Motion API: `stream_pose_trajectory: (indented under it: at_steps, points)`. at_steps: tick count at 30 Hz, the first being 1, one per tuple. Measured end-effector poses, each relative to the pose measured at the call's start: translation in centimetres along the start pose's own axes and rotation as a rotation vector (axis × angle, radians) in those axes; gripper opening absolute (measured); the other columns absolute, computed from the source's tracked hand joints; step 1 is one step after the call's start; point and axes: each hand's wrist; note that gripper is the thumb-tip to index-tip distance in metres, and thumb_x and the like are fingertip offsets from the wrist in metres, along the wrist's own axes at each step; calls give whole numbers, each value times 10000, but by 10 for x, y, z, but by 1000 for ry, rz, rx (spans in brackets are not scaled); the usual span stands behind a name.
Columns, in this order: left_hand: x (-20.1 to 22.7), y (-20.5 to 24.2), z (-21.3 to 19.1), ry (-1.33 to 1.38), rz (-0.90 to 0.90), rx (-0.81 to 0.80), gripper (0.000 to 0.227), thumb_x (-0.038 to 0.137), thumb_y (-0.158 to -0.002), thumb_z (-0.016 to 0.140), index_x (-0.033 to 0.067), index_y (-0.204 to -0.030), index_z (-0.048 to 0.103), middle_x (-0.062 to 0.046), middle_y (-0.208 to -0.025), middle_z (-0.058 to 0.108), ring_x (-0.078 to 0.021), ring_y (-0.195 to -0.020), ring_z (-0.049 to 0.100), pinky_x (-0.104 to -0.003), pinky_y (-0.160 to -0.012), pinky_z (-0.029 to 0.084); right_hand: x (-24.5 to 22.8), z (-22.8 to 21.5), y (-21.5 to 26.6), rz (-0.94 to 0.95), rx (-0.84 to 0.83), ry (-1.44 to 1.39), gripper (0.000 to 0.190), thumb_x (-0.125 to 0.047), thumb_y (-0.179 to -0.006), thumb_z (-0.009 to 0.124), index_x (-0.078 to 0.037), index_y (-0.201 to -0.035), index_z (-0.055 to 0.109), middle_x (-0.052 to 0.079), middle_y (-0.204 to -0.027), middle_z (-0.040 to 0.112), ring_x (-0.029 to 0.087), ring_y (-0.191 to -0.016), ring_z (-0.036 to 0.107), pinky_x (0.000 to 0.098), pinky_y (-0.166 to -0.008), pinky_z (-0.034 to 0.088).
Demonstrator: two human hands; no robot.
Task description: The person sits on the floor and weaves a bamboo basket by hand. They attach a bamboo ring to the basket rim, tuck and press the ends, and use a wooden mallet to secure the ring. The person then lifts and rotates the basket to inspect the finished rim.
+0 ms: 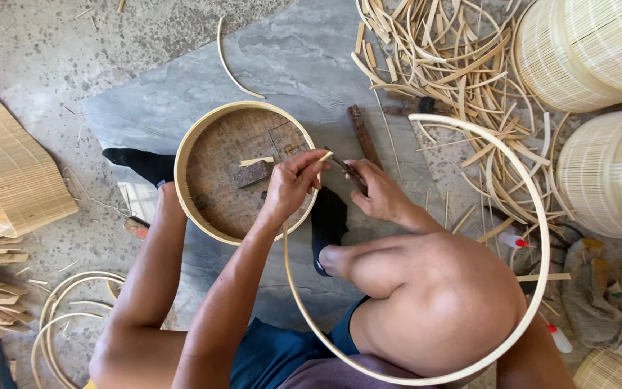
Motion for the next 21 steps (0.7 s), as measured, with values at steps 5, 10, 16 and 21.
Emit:
stream_pose_trajectory:
  at_steps: [5, 10, 16, 21]
  points:
    - [24, 11, 6, -203, -39, 36, 283, 157, -1010, 638, 50, -1259, 717, -48, -949, 804, -54, -635, 664, -229, -559, 555, -18, -15, 5, -1, -16, -4, 626, -50, -818, 669, -31, -1420, 499, 190, -1246, 591, 384, -1168, 602, 444, -986, 493]
    - [37, 14, 13, -266, -70, 42, 280, 168, -991, 642, 99, -1249, 728, -48, -940, 810, -78, -611, 683, -255, -548, 580, -19, -16, 8, -6, -52, -62, 659, -71, -826, 682, -10, -1448, 471, 175, -1216, 607, 363, -1139, 629, 427, -975, 500]
    - [38, 15, 22, -282, -48, 52, 263, 169, -997, 638, 113, -1233, 739, -58, -912, 806, -101, -592, 694, -274, -533, 575, -16, -17, 12, 107, -87, -82, 655, -113, -830, 682, -8, -1444, 479, 146, -1150, 623, 332, -998, 637, 389, -868, 502]
    - [36, 17, 23, -313, -39, 42, 252, 156, -1006, 627, 111, -1227, 740, -61, -907, 808, -111, -585, 705, -280, -548, 580, -18, -15, 14, 24, -60, -79, 634, -123, -859, 673, 6, -1448, 479, 158, -1153, 611, 335, -1043, 625, 405, -902, 495]
Point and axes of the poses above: each hand's wrist, its own y-axis away from the middle knuckle, its own z-axis out of the palm, x = y × z
